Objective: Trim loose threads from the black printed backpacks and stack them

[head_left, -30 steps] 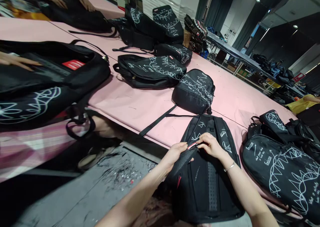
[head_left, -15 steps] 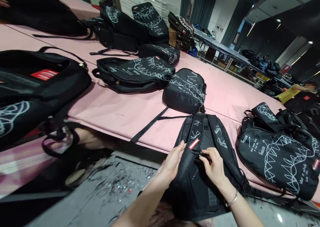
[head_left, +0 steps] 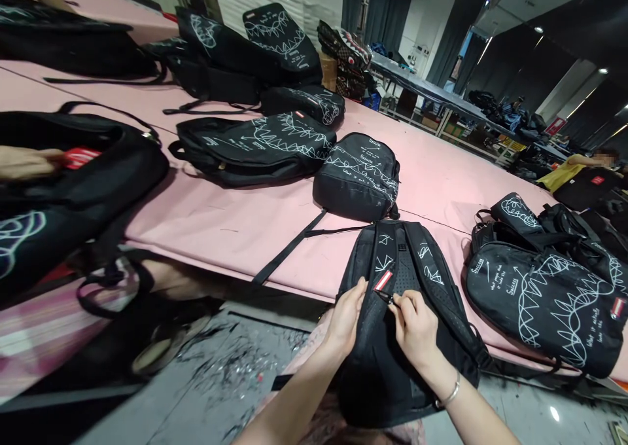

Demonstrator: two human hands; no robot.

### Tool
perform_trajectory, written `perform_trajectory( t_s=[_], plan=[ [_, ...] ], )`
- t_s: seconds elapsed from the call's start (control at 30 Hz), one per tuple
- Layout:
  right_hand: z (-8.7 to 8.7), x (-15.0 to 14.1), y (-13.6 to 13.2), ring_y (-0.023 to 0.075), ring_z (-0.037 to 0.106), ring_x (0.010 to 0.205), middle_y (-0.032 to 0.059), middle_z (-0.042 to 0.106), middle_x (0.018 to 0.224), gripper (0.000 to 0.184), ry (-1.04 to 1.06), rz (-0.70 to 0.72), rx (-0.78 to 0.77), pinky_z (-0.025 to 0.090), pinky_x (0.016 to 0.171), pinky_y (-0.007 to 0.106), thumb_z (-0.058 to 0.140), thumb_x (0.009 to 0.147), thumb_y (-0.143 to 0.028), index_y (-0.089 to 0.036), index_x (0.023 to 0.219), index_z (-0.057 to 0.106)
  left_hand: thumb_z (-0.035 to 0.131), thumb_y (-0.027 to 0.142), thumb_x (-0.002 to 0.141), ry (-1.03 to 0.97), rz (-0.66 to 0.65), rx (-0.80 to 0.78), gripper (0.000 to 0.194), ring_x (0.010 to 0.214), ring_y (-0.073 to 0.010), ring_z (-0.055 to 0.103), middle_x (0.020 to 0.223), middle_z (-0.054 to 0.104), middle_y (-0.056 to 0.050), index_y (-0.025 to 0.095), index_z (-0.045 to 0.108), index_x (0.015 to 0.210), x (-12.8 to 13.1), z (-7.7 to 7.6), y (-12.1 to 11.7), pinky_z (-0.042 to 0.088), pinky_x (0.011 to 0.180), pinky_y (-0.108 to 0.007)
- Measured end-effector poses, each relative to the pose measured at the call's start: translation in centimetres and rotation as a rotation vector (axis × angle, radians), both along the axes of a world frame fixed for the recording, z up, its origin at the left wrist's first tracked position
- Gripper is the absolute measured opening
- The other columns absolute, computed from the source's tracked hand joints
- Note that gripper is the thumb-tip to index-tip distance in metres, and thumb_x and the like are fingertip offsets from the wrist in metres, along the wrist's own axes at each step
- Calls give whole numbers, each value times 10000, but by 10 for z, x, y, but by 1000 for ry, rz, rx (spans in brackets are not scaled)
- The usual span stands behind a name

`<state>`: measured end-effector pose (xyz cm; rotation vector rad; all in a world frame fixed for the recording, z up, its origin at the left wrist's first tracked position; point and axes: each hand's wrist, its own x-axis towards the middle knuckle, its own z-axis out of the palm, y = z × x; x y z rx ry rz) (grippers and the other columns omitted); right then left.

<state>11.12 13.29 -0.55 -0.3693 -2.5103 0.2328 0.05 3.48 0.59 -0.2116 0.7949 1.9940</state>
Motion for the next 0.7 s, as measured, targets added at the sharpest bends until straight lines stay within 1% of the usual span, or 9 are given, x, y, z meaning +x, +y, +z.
perform_trajectory(
  t_s=[0.17, 0.3, 0.43, 0.57, 0.63, 0.7],
  plan=[
    [-1, 2, 0, 185, 597, 746, 99, 588, 877, 198, 16, 7, -25, 477, 647, 283, 416, 913, -230, -172, 952, 601, 587, 286, 797, 16, 7, -25, 179, 584, -136, 635, 672, 695, -29, 130, 621, 717, 2, -1, 1, 489, 587, -224],
    [2, 2, -1, 196, 599, 781, 104, 583, 902, 198, -7, -6, -68, 486, 672, 298, 413, 910, -236, -178, 961, 596, 619, 306, 769, 49, 18, -43, 181, 623, -139, 642, 702, 701, -24, 136, 618, 706, 3, -1, 2, 481, 575, -211],
    [6, 0, -1, 199, 596, 778, 101, 579, 901, 197, -43, -13, -72, 487, 665, 297, 411, 907, -234, -176, 956, 592, 660, 370, 719, 124, 1, -63, 244, 723, -186, 659, 732, 704, -42, 129, 621, 709, 7, 2, 2, 489, 587, -232],
    [7, -2, 0, 188, 590, 752, 101, 572, 898, 197, -51, -9, -89, 477, 639, 281, 409, 902, -223, -177, 941, 597, 672, 417, 688, 173, 22, -112, 299, 781, -230, 663, 730, 706, -59, 126, 630, 743, 7, 0, 4, 512, 642, -284],
    [6, -2, 0, 182, 587, 748, 94, 574, 886, 187, -35, -3, -128, 473, 645, 277, 415, 898, -216, -177, 916, 597, 662, 435, 688, 203, 13, -144, 321, 803, -244, 662, 728, 704, -66, 125, 635, 769, 5, -4, 4, 518, 674, -306],
    [7, 0, 0, 178, 587, 765, 81, 580, 869, 154, 2, 10, -213, 472, 673, 276, 442, 887, -218, -182, 900, 592, 645, 447, 698, 229, -34, -175, 335, 888, -260, 645, 797, 706, -77, 135, 636, 820, 3, -9, 0, 513, 734, -323]
  ],
)
